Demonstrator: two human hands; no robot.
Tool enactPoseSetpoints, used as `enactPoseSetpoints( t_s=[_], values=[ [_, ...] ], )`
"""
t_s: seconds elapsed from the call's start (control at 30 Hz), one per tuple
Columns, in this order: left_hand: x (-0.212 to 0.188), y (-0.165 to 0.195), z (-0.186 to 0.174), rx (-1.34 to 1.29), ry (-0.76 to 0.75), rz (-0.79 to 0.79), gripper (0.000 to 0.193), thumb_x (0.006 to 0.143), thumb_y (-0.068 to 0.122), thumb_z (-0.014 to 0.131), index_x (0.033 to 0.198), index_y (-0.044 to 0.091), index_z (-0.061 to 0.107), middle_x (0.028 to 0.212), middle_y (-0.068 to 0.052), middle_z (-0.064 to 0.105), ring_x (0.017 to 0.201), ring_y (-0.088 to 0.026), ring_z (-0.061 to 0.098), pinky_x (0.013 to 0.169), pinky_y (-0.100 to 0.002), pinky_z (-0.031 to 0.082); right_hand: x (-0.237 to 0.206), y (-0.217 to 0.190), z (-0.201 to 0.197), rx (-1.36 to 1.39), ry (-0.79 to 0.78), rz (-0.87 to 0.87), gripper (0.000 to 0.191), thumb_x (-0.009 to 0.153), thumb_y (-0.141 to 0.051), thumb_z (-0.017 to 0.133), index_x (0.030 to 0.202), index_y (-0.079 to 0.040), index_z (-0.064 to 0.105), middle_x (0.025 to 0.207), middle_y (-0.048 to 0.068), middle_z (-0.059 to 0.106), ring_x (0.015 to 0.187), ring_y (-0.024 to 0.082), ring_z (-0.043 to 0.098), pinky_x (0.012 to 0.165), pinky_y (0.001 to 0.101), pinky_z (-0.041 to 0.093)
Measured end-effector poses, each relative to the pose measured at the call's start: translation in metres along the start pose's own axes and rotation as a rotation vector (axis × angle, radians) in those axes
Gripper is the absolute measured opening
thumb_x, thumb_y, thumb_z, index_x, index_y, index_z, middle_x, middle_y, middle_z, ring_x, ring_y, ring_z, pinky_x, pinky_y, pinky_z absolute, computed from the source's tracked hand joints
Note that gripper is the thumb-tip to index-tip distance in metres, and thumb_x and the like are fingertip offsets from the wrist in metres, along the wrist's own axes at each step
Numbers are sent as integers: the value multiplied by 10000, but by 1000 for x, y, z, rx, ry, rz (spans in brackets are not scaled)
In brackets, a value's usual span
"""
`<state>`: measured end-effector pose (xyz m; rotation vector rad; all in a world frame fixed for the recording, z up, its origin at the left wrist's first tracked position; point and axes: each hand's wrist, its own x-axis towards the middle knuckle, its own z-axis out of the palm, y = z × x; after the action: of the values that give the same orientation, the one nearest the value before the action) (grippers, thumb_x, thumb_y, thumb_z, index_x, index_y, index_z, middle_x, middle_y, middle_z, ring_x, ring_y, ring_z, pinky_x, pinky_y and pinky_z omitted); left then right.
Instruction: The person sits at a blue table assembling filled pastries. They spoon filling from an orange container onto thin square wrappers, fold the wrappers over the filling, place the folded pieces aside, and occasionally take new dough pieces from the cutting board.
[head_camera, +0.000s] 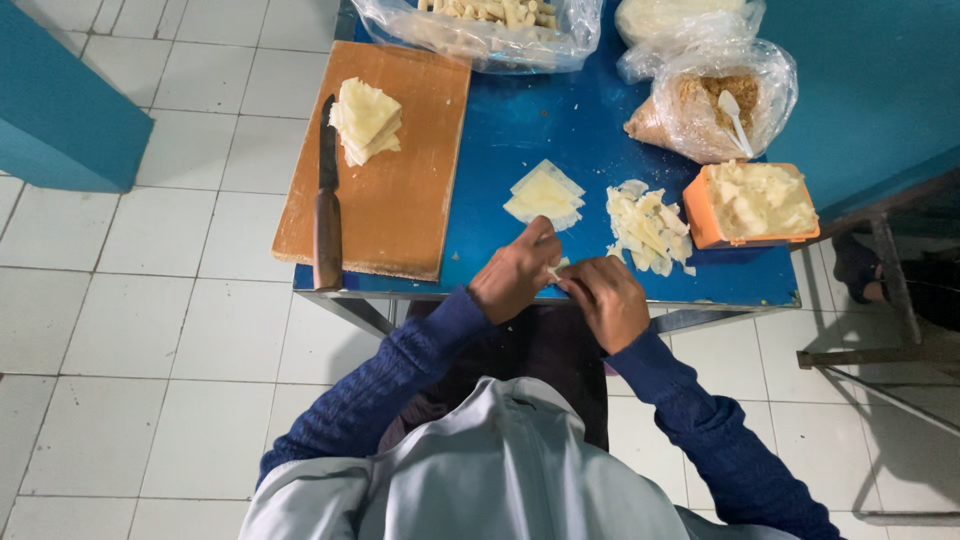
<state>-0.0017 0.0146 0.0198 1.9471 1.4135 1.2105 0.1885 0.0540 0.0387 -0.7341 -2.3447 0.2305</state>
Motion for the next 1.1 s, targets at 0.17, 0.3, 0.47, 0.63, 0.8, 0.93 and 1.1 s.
enactPoseSetpoints(
  t_s=[0.17, 0.3, 0.47, 0.63, 0.8, 0.93, 1.1],
  values=[
    [-3, 2, 1, 10, 3, 105, 141, 870, 14, 698, 934, -1, 573, 1158, -171, 502, 930, -370, 641, 739, -452, 523, 0, 3, 3, -104, 14, 35, 94, 859, -115, 790, 937, -72, 760, 875, 104, 650, 853, 314, 603, 739, 432, 502],
    [1, -2, 3, 97, 66, 172, 150, 878, 17, 711, 885, 19, 561, 1117, -145, 505, 1047, -350, 608, 842, -439, 519, -6, 1, 4, -18, 45, 50, 144, 894, -107, 771, 1014, -37, 733, 944, 95, 649, 886, 304, 602, 750, 420, 500],
    [0, 6, -2, 243, 101, 142, 169, 822, 73, 746, 933, 39, 623, 1128, -118, 521, 1060, -322, 535, 873, -436, 481, -3, 3, 6, -148, 88, -8, 106, 903, -89, 773, 989, -53, 722, 957, 93, 634, 907, 313, 588, 780, 430, 501],
    [3, 15, -3, 397, 155, 175, 174, 788, 115, 766, 930, 103, 666, 1144, -53, 563, 1108, -286, 524, 863, -423, 454, -1, 2, 2, -131, 108, -8, 254, 880, -6, 743, 1126, -66, 753, 985, 87, 637, 927, 309, 595, 793, 416, 509],
    [8, 12, -1, 436, 176, 158, 133, 816, 119, 763, 911, 123, 670, 1140, -47, 576, 1140, -285, 521, 870, -417, 453, -3, 5, 0, -92, 79, -14, 325, 830, 56, 707, 1121, -84, 744, 1030, 65, 663, 960, 301, 607, 824, 415, 514],
    [7, 7, 1, 415, 196, 174, 240, 784, 97, 730, 1022, 82, 695, 1144, -62, 577, 1153, -302, 510, 877, -424, 450, -2, 12, 7, -137, 57, -21, 314, 841, 35, 718, 1133, -78, 740, 1027, 73, 654, 956, 297, 605, 829, 411, 519],
    [9, 4, 6, 482, 158, 124, 154, 846, 93, 719, 994, 76, 680, 1128, -65, 582, 1150, -292, 513, 887, -426, 454, 1, 16, 8, -118, 25, 2, 324, 863, 5, 707, 1173, -77, 746, 1030, 86, 670, 960, 300, 616, 841, 404, 525]
  ],
)
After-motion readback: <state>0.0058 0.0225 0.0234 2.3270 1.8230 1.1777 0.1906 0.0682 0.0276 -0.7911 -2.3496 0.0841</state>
